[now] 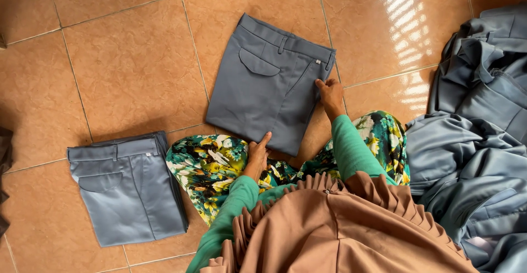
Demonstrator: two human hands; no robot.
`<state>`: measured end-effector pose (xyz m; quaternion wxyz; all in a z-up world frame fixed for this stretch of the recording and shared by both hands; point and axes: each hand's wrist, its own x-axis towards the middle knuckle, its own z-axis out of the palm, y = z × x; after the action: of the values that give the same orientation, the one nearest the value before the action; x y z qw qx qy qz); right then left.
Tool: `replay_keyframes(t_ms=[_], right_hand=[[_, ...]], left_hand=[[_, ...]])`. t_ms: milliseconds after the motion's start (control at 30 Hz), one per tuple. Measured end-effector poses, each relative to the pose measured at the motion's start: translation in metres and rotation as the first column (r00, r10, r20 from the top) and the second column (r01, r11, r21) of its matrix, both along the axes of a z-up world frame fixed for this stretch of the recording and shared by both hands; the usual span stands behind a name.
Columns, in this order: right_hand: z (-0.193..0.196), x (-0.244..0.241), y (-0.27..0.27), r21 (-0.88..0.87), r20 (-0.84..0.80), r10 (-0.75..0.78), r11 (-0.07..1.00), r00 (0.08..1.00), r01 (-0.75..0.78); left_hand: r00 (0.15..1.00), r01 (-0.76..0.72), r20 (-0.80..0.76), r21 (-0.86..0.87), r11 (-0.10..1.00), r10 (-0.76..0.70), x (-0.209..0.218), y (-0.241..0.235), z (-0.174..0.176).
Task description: The person sits on a tiled floor and folds several pairs of gray trousers by hand. They smooth out each pair, fold the legs together, and then fold the garment into a compact rectangle before stacking it with the others.
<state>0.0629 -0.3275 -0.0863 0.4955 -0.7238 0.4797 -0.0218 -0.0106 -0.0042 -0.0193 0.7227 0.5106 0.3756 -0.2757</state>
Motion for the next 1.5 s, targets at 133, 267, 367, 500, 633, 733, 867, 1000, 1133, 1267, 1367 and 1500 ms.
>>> replay_keyframes(t_ms=[133,267,367,500,633,733,867,1000,1133,1267,1367,1500], right_hand=[[0.091,-0.007,0.029,0.442,0.188,-0.183,0.893,0.965,0.083],[0.076,-0.030,0.029,0.572,0.154,-0.302,0.804,0.941,0.165],[0.040,-0.040,0.022,0.482,0.101,-0.267,0.856,0.958,0.188],[0.084,-0.044,0.031,0.201,0.065,-0.041,0.979,0.997,0.027],[0.092,-0.053,0.046,0.172,-0.012,0.085,0.982,0.996,-0.082],[0.191,-0.052,0.094,0.672,0.109,-0.201,0.737,0.974,0.077],[0.107,-0.040,0.073,0.879,0.139,-0.415,0.469,0.899,0.081],[0.093,-0.010,0.059,0.858,0.182,-0.418,0.510,0.890,0.064],[0.153,0.036,0.095,0.770,0.391,-0.297,0.624,0.871,-0.134],[0.314,0.078,0.228,0.677,0.381,-0.217,0.728,0.899,-0.111],[0.348,0.106,0.315,0.709,0.535,-0.065,0.577,0.842,-0.406],[0.360,0.122,0.442,0.709,0.630,0.066,0.359,0.774,-0.607]], left_hand=[[1.000,-0.019,0.016,-0.001,1.000,0.019,0.004,-0.004,0.014],[1.000,-0.013,0.008,0.005,1.000,0.013,0.004,-0.002,0.009],[1.000,-0.009,-0.016,0.005,1.000,0.009,0.002,0.005,-0.009],[0.998,-0.050,-0.032,-0.052,0.997,0.049,0.009,-0.001,0.026],[0.998,-0.067,-0.005,-0.139,0.988,0.067,0.019,0.013,0.072],[0.995,-0.098,0.002,-0.212,0.972,0.101,0.025,0.024,0.116],[0.985,-0.156,0.039,-0.252,0.955,0.171,0.016,0.049,0.122],[0.969,-0.171,0.124,-0.289,0.942,0.214,0.018,0.079,0.180],[0.907,-0.223,0.262,-0.362,0.905,0.328,0.034,0.123,0.195],[0.851,-0.352,0.266,-0.353,0.867,0.454,0.034,0.201,0.248],[0.721,-0.450,0.436,-0.296,0.842,0.539,0.010,0.274,0.275],[0.720,-0.673,0.334,0.121,0.729,0.609,-0.056,0.359,0.303]])
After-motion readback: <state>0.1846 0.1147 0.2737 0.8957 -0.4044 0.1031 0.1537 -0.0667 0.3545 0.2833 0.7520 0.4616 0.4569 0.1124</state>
